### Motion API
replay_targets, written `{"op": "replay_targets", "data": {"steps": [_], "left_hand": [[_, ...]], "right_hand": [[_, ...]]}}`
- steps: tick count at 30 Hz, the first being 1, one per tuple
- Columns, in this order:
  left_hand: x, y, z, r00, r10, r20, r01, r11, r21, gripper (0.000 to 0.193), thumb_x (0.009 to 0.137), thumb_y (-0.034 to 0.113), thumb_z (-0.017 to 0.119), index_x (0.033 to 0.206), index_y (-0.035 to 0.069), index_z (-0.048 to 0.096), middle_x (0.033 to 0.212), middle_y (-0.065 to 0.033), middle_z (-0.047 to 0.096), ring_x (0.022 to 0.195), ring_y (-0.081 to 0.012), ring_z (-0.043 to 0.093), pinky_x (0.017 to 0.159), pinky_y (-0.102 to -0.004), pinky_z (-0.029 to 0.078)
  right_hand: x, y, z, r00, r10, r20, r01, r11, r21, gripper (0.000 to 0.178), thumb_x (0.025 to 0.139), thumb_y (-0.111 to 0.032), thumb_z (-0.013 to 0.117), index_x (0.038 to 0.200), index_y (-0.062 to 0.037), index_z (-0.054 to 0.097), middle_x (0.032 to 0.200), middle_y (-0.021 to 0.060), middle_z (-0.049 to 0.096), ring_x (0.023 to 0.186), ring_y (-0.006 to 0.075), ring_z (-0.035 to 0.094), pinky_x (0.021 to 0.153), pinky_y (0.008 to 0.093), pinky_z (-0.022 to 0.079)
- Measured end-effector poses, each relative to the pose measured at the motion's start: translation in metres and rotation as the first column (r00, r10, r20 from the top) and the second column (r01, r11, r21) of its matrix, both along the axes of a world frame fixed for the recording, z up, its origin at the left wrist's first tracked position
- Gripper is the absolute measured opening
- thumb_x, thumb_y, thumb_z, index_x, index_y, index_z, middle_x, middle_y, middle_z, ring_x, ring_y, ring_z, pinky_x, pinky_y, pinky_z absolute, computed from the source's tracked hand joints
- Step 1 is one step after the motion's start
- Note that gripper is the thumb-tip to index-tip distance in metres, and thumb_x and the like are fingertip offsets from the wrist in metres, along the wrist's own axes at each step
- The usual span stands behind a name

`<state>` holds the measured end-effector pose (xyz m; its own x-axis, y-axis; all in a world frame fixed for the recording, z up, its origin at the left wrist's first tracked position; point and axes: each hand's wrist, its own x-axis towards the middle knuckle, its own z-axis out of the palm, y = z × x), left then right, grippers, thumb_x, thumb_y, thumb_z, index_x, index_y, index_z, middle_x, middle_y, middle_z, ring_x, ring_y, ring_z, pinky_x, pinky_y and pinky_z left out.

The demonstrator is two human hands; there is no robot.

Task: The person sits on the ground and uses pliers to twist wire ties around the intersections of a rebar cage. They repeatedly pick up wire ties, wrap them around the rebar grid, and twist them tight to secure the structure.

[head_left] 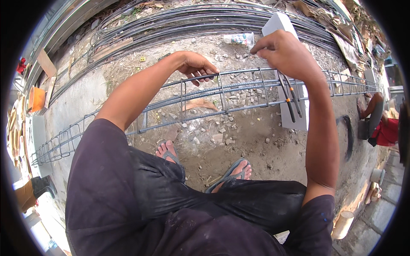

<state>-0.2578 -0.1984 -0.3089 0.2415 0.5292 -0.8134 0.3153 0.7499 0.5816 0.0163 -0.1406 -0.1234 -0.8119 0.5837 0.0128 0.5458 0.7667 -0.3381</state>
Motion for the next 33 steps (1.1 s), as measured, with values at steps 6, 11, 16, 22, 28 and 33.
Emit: {"op": "replay_targets", "data": {"steps": [6, 11, 16, 22, 28, 33], "left_hand": [[0.002, 0.002, -0.001, 0.999, -0.020, -0.027, 0.018, 0.998, -0.054, 0.044, 0.090, 0.055, 0.076, 0.093, 0.011, 0.074, 0.082, -0.0028, 0.071, 0.077, -0.0154, 0.068, 0.082, -0.0416, 0.060], [0.001, 0.000, 0.002, 0.995, -0.001, -0.104, -0.002, 1.000, -0.028, 0.051, 0.085, 0.059, 0.079, 0.088, 0.009, 0.079, 0.079, -0.0050, 0.077, 0.069, -0.0148, 0.073, 0.072, -0.0411, 0.066], [0.006, -0.006, 0.007, 1.000, 0.008, -0.029, -0.009, 0.999, -0.040, 0.052, 0.090, 0.054, 0.075, 0.107, 0.005, 0.080, 0.097, -0.0092, 0.082, 0.076, -0.0163, 0.075, 0.074, -0.0377, 0.065], [0.021, -0.008, 0.013, 0.981, 0.169, -0.093, -0.162, 0.984, 0.075, 0.039, 0.087, 0.040, 0.081, 0.106, 0.005, 0.079, 0.104, -0.0110, 0.081, 0.089, -0.0187, 0.074, 0.077, -0.0375, 0.063], [0.041, -0.019, 0.011, 0.898, 0.375, -0.232, -0.304, 0.907, 0.291, 0.020, 0.082, 0.026, 0.088, 0.092, 0.010, 0.083, 0.098, -0.0070, 0.080, 0.086, -0.0176, 0.073, 0.072, -0.0369, 0.059], [0.040, -0.036, -0.002, 0.900, 0.425, -0.092, -0.359, 0.845, 0.396, 0.029, 0.087, 0.024, 0.087, 0.110, 0.008, 0.084, 0.110, -0.0076, 0.080, 0.101, -0.0197, 0.072, 0.088, -0.0412, 0.058]], "right_hand": [[-0.039, -0.043, -0.058, 0.959, 0.039, 0.280, -0.016, 0.996, -0.083, 0.030, 0.087, -0.011, 0.065, 0.106, -0.0194, 0.086, 0.097, 0.0181, 0.079, 0.091, 0.0367, 0.077, 0.087, 0.0471, 0.061], [-0.052, -0.048, -0.107, 0.968, 0.007, 0.251, -0.017, 0.999, 0.040, 0.017, 0.086, -0.010, 0.065, 0.090, -0.0055, 0.081, 0.086, 0.0225, 0.076, 0.085, 0.0393, 0.076, 0.077, 0.0487, 0.061], [-0.054, -0.046, -0.118, 0.983, -0.019, 0.182, 0.007, 0.998, 0.061, 0.016, 0.086, -0.009, 0.064, 0.088, -0.0009, 0.078, 0.085, 0.0249, 0.075, 0.083, 0.0415, 0.076, 0.075, 0.0512, 0.060], [-0.050, -0.044, -0.121, 0.994, 0.007, 0.112, -0.014, 0.998, 0.061, 0.017, 0.084, -0.008, 0.063, 0.088, -0.0035, 0.079, 0.084, 0.0239, 0.075, 0.081, 0.0424, 0.075, 0.074, 0.0522, 0.060], [-0.054, -0.028, -0.117, 0.994, 0.020, 0.106, -0.025, 0.999, 0.049, 0.017, 0.082, -0.009, 0.065, 0.088, -0.0076, 0.080, 0.083, 0.0220, 0.075, 0.082, 0.0418, 0.075, 0.074, 0.0519, 0.059], [-0.057, -0.013, -0.113, 0.991, 0.057, 0.124, -0.064, 0.996, 0.056, 0.017, 0.083, -0.012, 0.066, 0.091, -0.0102, 0.082, 0.086, 0.0204, 0.076, 0.084, 0.0407, 0.075, 0.077, 0.0511, 0.060]]}}
